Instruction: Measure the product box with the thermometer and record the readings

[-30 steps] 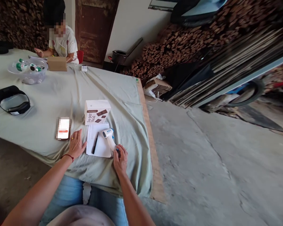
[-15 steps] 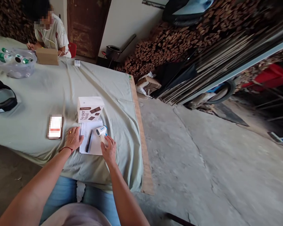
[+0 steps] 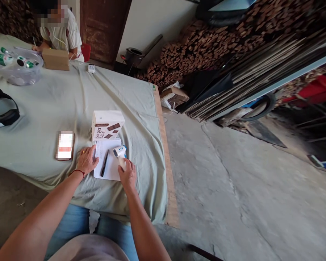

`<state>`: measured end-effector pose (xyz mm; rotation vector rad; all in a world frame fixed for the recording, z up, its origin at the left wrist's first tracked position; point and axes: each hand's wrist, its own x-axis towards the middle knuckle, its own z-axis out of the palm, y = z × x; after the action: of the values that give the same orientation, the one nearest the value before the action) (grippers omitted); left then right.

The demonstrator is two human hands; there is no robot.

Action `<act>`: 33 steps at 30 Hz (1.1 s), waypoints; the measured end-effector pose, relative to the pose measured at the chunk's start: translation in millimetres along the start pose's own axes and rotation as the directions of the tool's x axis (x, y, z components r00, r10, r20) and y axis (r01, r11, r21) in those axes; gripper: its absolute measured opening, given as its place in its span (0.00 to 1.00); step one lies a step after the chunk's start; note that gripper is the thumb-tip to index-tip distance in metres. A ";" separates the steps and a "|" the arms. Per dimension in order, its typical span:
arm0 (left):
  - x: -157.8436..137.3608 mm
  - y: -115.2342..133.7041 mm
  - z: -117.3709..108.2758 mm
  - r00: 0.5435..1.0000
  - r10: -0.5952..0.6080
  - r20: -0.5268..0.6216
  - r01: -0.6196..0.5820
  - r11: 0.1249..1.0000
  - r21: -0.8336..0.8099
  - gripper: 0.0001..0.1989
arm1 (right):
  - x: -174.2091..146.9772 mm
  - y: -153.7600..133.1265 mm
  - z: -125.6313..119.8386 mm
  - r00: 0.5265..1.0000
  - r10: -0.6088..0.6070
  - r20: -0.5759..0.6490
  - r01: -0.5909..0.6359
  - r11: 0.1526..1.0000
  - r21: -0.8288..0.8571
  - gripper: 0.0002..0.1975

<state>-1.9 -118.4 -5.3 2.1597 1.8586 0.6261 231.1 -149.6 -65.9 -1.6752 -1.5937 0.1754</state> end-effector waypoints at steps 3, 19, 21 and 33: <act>0.7 -1.1 0.1 1.000 0.003 -0.010 -0.003 1.000 -0.025 0.31 | 3.8 0.0 -1.4 1.000 0.000 0.001 0.000 1.000 -0.015 0.18; 0.0 1.6 1.5 1.000 -0.011 0.009 0.012 1.000 -0.021 0.29 | 10.1 -4.2 -6.9 0.992 0.091 0.091 -0.088 0.996 -0.032 0.22; -0.2 2.4 1.2 1.000 -0.011 0.015 0.011 1.000 -0.013 0.30 | 9.7 -4.4 -7.3 0.990 0.102 0.096 -0.097 0.994 -0.054 0.22; -0.1 5.8 -2.6 0.999 -0.032 0.034 0.033 0.999 -0.022 0.30 | 8.9 -58.5 -1.8 0.994 -0.097 0.052 0.103 0.987 -0.121 0.15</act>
<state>2.1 -119.8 -0.5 2.1085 1.8564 0.5973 188.3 -149.2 -24.9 -1.6907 -1.7502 0.0660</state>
